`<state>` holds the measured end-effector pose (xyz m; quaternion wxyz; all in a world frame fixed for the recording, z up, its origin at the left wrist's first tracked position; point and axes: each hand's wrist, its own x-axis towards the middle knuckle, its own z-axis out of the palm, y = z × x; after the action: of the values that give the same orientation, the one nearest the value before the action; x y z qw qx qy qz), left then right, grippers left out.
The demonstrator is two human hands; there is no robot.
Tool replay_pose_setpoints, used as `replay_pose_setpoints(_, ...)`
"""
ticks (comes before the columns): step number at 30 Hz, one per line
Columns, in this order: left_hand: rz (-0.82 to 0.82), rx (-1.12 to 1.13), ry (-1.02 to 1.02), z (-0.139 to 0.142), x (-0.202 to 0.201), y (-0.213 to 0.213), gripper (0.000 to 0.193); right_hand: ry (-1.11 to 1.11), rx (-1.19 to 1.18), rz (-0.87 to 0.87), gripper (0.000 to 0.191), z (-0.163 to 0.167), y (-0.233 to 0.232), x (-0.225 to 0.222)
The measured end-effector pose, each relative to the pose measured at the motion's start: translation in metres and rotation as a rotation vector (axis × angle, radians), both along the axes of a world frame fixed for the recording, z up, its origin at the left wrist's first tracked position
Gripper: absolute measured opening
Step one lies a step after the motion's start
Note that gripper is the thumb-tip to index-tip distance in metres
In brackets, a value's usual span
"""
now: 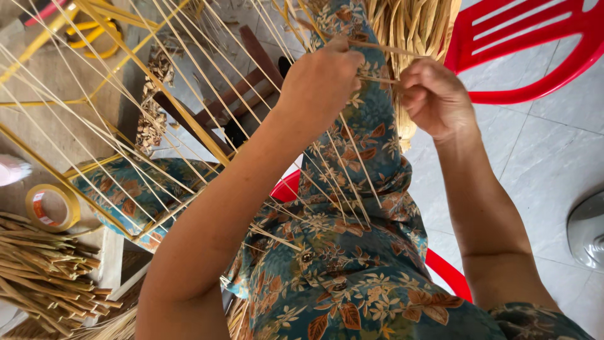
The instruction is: The person sits and ties thin bamboo strips across a yellow bamboo frame, twisting and knotting the strips to form a woven lattice. They then gather a bundle of dried palm leaves on their lap and trim the leaves with yellow-handled scissors.
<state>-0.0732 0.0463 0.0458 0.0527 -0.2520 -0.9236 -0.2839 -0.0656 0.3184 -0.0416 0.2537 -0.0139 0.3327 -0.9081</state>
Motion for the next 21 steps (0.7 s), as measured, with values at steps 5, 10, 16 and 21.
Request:
replay_pose_setpoints(5,0.014,-0.278,0.027,-0.015,-0.024,0.018,0.016,-0.053,-0.326,-0.499,0.012,0.008,0.041,0.01)
replay_pose_setpoints(10,0.015,-0.157,-0.046,-0.021,-0.04,0.011,0.019,0.462,0.236,-0.564,0.014,0.045,0.072,0.039)
replay_pose_setpoints(16,-0.076,-0.148,-0.071,-0.018,-0.048,0.011,0.024,0.441,1.18,0.158,0.024,0.036,-0.02,0.06)
replay_pose_setpoints(21,-0.056,-0.098,-0.146,-0.01,-0.05,0.012,0.02,0.621,1.285,0.097,0.014,0.032,-0.092,0.04)
